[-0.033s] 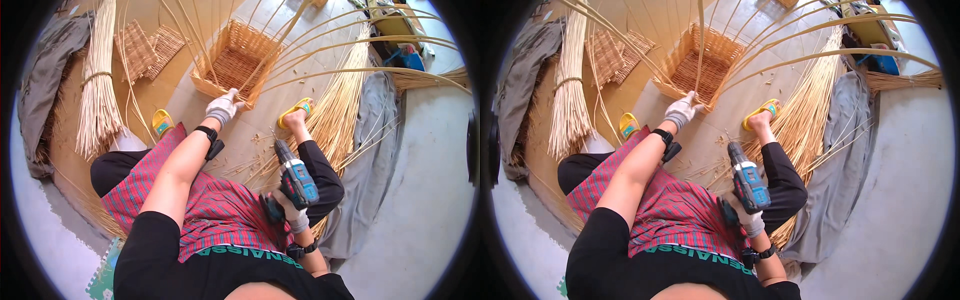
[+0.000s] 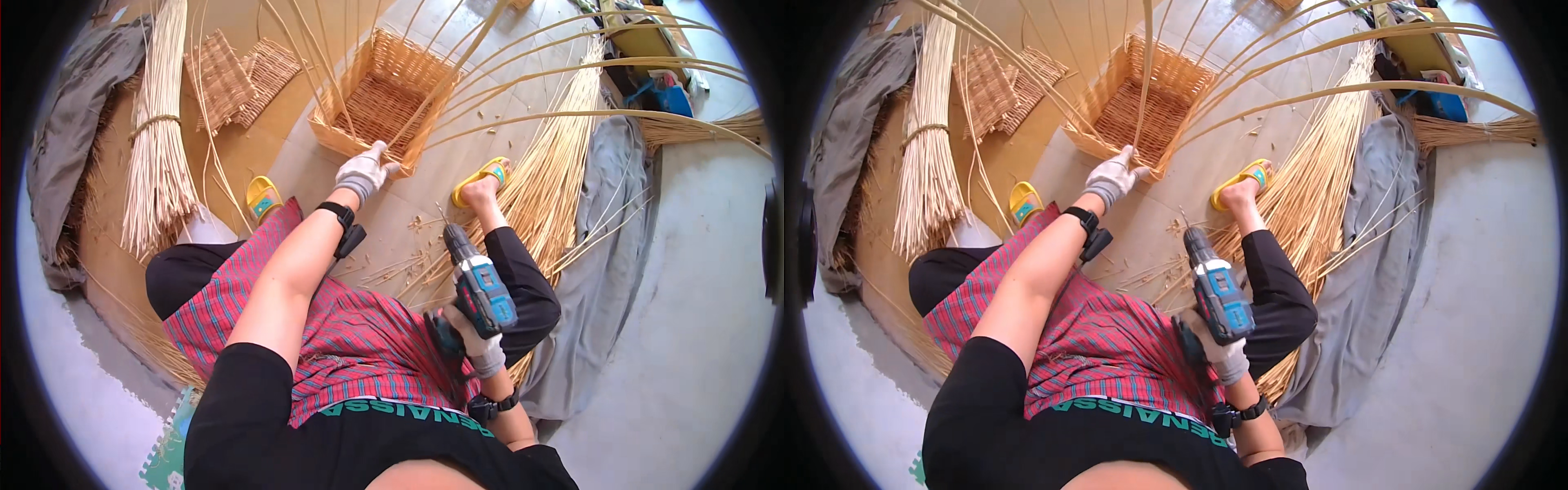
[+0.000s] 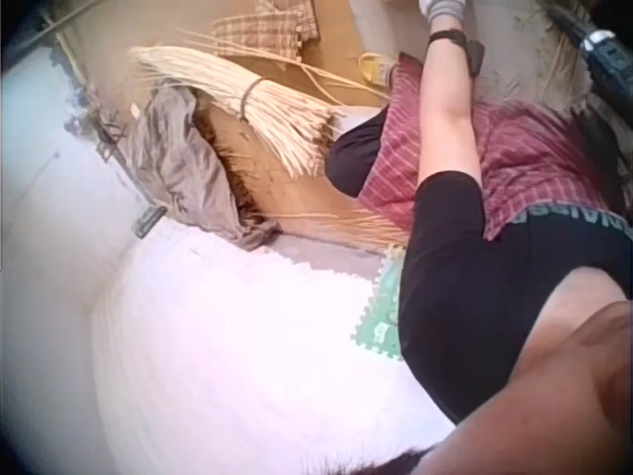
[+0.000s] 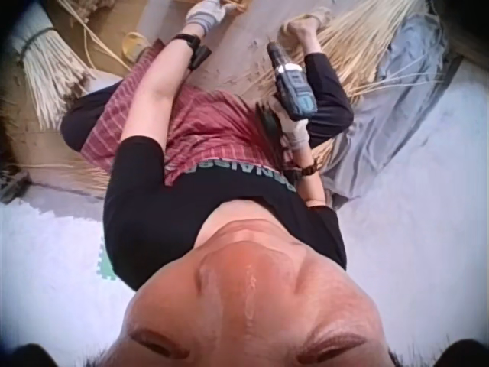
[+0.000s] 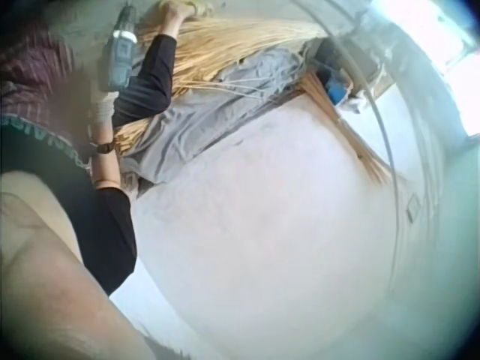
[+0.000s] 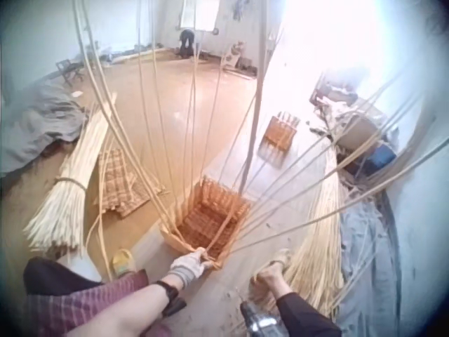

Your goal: Weaving a rectangular basket using long wicker or wooden strands.

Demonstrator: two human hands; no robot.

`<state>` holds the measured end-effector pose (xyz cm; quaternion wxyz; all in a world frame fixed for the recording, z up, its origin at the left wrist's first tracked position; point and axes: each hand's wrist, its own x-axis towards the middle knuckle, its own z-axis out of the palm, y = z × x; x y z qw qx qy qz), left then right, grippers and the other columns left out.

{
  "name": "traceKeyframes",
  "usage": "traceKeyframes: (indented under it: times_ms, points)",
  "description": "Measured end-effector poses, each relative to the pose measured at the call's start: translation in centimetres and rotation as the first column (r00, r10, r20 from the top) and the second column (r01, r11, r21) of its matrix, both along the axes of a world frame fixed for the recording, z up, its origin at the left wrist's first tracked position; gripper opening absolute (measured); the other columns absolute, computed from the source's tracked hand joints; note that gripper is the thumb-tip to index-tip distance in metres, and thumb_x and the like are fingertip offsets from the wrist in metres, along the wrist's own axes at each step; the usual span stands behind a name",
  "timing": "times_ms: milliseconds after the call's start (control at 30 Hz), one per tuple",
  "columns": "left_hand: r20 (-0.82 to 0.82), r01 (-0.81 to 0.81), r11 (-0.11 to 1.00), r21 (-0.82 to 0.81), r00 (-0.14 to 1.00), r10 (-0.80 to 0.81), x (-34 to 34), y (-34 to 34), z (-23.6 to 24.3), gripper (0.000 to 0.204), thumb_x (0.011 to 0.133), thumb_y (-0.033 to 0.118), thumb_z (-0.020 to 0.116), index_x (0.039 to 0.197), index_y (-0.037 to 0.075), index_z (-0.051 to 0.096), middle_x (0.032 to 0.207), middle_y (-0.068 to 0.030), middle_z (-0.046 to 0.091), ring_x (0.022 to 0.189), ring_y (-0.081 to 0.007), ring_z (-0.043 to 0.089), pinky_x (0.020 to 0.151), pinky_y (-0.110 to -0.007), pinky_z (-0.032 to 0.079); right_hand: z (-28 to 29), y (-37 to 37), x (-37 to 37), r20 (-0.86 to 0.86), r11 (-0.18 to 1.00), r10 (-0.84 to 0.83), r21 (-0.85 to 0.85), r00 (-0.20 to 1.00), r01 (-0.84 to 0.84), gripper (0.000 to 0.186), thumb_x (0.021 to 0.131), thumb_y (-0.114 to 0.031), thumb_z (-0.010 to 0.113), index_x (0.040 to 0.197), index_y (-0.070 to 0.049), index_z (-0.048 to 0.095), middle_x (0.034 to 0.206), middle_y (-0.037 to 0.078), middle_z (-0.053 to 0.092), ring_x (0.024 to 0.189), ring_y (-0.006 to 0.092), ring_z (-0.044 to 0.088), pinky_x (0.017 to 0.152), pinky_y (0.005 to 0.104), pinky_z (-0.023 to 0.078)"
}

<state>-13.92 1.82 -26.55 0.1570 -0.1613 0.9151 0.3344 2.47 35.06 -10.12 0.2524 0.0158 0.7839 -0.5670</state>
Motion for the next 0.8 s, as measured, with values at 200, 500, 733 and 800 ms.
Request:
traceKeyframes:
  times_ms: [200, 500, 733, 800]
  points:
    - [0.060, 0.025, 0.998, 0.053, 0.998, -0.028, 3.3, 0.8, 2.4, 0.056, 0.096, 0.057, 0.061, 0.131, 0.012, 0.058, 0.123, -0.0208, 0.069, 0.112, -0.0419, 0.065, 0.096, -0.048, 0.050, 1.2, -0.9, -3.5, -0.222, 0.889, 0.374, 0.364, 0.901, -0.279, 0.037, 0.086, -0.022, 0.077, 0.121, -0.009, 0.071, 0.114, 0.014, 0.073, 0.104, 0.0338, 0.070, 0.091, 0.0415, 0.055]
    - [0.085, -0.114, 0.975, 0.192, 0.991, 0.099, 9.8, 3.8, 1.3, 0.061, 0.086, 0.059, 0.072, 0.123, 0.015, 0.053, 0.101, -0.0186, 0.073, 0.097, -0.0401, 0.069, 0.080, -0.051, 0.053, 3.4, -3.3, -6.2, 0.029, 0.716, 0.484, 0.562, 0.875, -0.414, 0.045, 0.081, -0.021, 0.078, 0.123, -0.008, 0.067, 0.111, 0.017, 0.072, 0.101, 0.0356, 0.069, 0.088, 0.0416, 0.055]
    - [0.008, -0.128, 0.975, 0.180, 0.992, 0.129, 10.1, 4.4, 0.7, 0.060, 0.084, 0.060, 0.073, 0.118, 0.015, 0.053, 0.097, -0.0177, 0.072, 0.094, -0.0397, 0.070, 0.078, -0.051, 0.052, 2.6, -4.5, -6.9, -0.018, 0.719, 0.515, 0.553, 0.857, -0.421, 0.041, 0.086, -0.021, 0.076, 0.123, -0.008, 0.066, 0.109, 0.015, 0.073, 0.098, 0.0325, 0.070, 0.087, 0.0399, 0.055]
    - [0.013, -0.131, 0.973, 0.188, 0.991, 0.131, 10.1, 4.4, 0.6, 0.060, 0.084, 0.060, 0.074, 0.117, 0.015, 0.054, 0.095, -0.0173, 0.072, 0.093, -0.0396, 0.070, 0.078, -0.051, 0.052, 2.4, -4.8, -7.3, 0.040, 0.716, 0.488, 0.554, 0.872, -0.426, 0.041, 0.086, -0.021, 0.077, 0.123, -0.008, 0.066, 0.109, 0.015, 0.073, 0.099, 0.0318, 0.070, 0.087, 0.0393, 0.055]
